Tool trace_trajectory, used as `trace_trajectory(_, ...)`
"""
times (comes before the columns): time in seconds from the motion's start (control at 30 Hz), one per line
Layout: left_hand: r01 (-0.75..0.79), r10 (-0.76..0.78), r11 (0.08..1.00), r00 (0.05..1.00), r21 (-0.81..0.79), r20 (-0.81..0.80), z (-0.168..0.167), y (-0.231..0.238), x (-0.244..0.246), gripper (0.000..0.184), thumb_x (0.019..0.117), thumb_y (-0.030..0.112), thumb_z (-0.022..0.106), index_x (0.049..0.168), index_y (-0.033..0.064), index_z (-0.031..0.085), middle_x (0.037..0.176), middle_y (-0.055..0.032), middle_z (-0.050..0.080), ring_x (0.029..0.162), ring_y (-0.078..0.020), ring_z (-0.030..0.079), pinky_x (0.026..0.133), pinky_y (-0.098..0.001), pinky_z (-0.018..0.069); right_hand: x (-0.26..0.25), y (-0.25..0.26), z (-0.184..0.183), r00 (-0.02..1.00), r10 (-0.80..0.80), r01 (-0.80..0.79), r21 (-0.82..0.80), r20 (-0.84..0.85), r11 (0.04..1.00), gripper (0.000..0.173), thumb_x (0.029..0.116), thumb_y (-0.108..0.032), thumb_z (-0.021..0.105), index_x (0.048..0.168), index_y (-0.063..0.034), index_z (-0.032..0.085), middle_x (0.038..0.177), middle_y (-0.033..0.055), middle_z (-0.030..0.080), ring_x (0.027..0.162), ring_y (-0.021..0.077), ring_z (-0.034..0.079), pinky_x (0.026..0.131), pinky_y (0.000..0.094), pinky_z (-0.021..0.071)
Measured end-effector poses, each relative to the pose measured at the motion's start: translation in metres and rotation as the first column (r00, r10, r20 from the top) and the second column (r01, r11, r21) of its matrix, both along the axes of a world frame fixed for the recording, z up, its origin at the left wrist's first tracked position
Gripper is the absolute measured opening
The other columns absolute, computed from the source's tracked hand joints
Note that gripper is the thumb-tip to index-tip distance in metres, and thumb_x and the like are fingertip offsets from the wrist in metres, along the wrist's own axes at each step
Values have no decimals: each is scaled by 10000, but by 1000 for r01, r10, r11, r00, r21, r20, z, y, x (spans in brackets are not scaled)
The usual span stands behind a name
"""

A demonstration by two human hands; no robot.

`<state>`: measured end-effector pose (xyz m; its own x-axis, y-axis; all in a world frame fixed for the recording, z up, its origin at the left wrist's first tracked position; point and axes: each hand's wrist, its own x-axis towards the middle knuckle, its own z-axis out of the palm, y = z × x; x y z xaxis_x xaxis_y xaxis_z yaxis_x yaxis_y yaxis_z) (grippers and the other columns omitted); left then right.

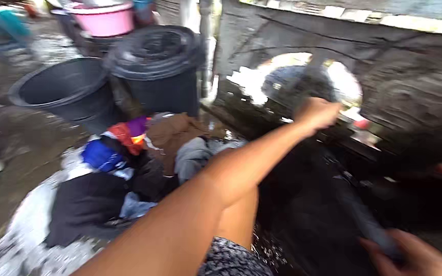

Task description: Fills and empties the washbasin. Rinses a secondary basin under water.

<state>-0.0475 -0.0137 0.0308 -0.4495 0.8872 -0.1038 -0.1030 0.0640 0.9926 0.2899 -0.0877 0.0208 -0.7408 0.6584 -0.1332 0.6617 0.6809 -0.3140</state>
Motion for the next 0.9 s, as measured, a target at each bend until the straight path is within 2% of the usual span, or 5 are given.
trace_trajectory(0.1,17,-16,1000,999,-22,41,-2,6,7,360,1040,290,595,1238,-5,653,1049,-145,709,807,-192,701,718,-355,604,-18,-46,-65,983,-13,8,31,183,999,297,883,-193,704,1151,-69,668,749,192,688,669,417,703,569,620,554)
trace_trajectory(0.5,126,-113,984,988,-124,104,-8,28,33,314,1055,307,587,1197,41,671,1066,-111,696,827,-193,717,733,-355,624,-3,-23,-194,819,457,-139,-653,346,744,390,883,-304,792,1199,-90,713,1089,195,729,1025,416,697,875,716,528)
trace_trajectory(0.63,161,-151,981,984,-111,99,-6,30,40,290,1048,285,610,1165,28,677,1031,-125,701,804,-211,725,723,-363,631,-27,81,-90,930,-165,205,-91,328,974,298,978,-296,587,1102,-52,706,1051,233,710,980,441,699,807,689,549)
trace_trajectory(0.77,220,-213,972,974,-83,83,-13,31,49,315,1038,266,628,1216,9,660,1064,-158,705,831,-240,726,752,-399,629,-24,202,11,754,-650,547,458,95,701,426,998,-245,620,1263,85,577,1209,339,625,1012,536,668,772,697,547)
trace_trajectory(0.9,276,-271,956,961,-97,60,-16,22,55,412,998,286,677,1294,4,627,1052,-186,718,844,-248,719,756,-412,612,-20,216,46,987,-128,26,706,92,708,467,988,-256,646,938,208,647,890,424,644,806,534,682,625,613,553)
